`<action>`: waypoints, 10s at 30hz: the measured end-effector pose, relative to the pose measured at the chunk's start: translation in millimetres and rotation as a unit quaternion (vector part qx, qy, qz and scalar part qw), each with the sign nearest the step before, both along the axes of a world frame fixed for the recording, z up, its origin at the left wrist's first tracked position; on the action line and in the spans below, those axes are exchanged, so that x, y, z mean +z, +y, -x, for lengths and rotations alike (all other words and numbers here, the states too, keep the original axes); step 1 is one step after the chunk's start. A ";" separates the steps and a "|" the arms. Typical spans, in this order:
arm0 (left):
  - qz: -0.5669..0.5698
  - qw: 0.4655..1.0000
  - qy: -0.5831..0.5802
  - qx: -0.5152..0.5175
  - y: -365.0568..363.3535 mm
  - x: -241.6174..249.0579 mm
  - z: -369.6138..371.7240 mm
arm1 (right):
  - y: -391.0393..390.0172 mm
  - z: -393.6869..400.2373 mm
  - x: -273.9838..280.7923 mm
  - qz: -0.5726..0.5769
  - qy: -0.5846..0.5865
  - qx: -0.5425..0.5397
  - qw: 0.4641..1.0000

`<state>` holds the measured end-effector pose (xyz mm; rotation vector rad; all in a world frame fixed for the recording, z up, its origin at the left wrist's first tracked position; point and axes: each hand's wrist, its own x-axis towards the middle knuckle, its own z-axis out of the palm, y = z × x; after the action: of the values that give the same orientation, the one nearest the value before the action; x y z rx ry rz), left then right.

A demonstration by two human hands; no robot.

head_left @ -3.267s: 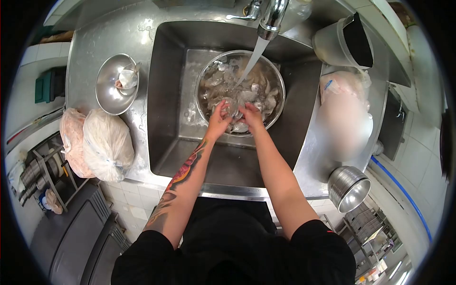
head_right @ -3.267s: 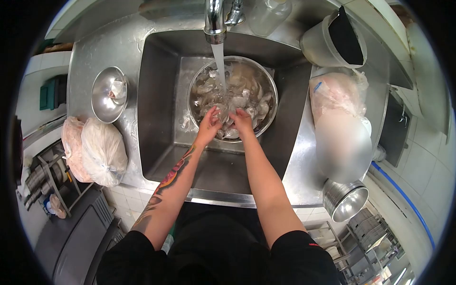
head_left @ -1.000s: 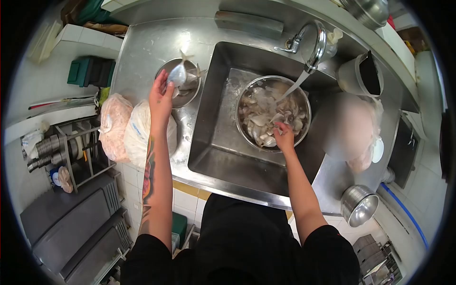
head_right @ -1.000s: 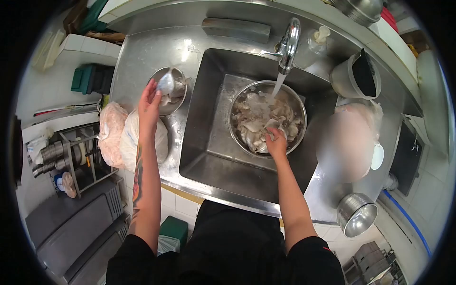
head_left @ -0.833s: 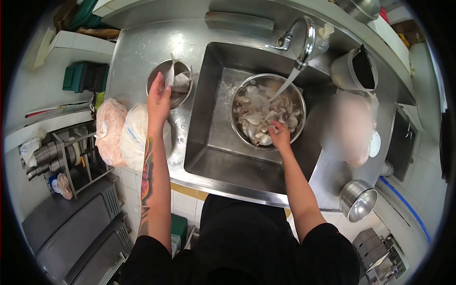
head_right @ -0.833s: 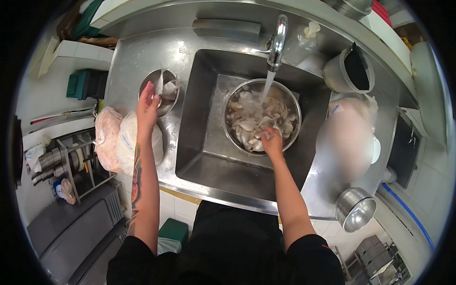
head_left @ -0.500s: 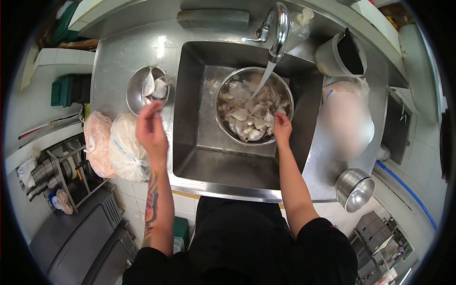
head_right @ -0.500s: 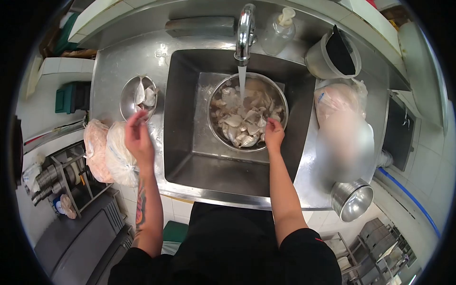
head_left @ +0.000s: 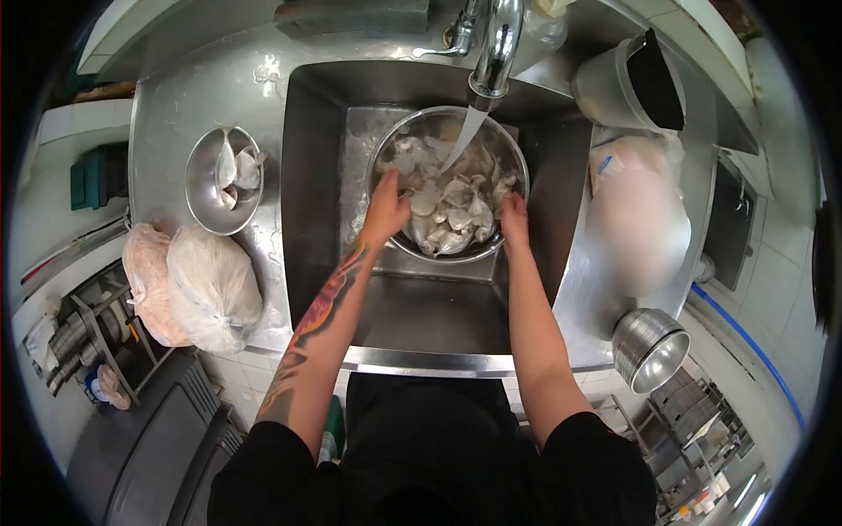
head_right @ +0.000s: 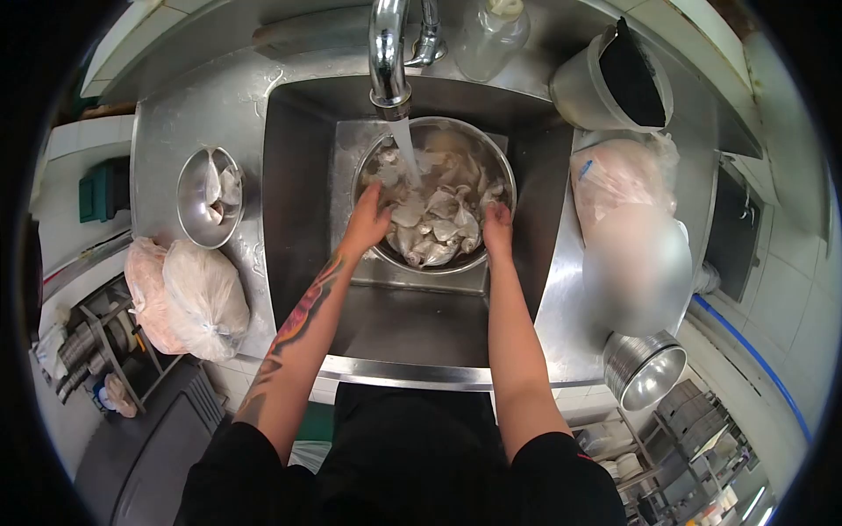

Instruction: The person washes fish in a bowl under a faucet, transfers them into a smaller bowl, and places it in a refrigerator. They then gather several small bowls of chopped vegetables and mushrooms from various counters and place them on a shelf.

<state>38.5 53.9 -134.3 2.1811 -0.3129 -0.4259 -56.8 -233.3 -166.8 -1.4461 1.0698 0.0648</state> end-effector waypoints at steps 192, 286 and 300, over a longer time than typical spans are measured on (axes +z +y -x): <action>0.303 0.820 0.368 0.316 -20.3 -29.7 36.8 | 20.8 47.4 38.6 -0.084 -0.071 -0.126 0.986; 0.302 0.777 0.449 0.320 -6.2 -39.9 11.9 | 29.9 16.7 -13.3 -0.608 -0.155 -0.157 0.763; 0.390 0.726 0.509 0.246 8.0 -46.7 31.2 | 27.3 17.5 -0.5 -0.592 -0.186 -0.159 0.768</action>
<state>7.4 61.9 -180.9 0.8926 0.6058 -0.9010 -74.3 -206.0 -167.3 -0.0955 0.6630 0.1658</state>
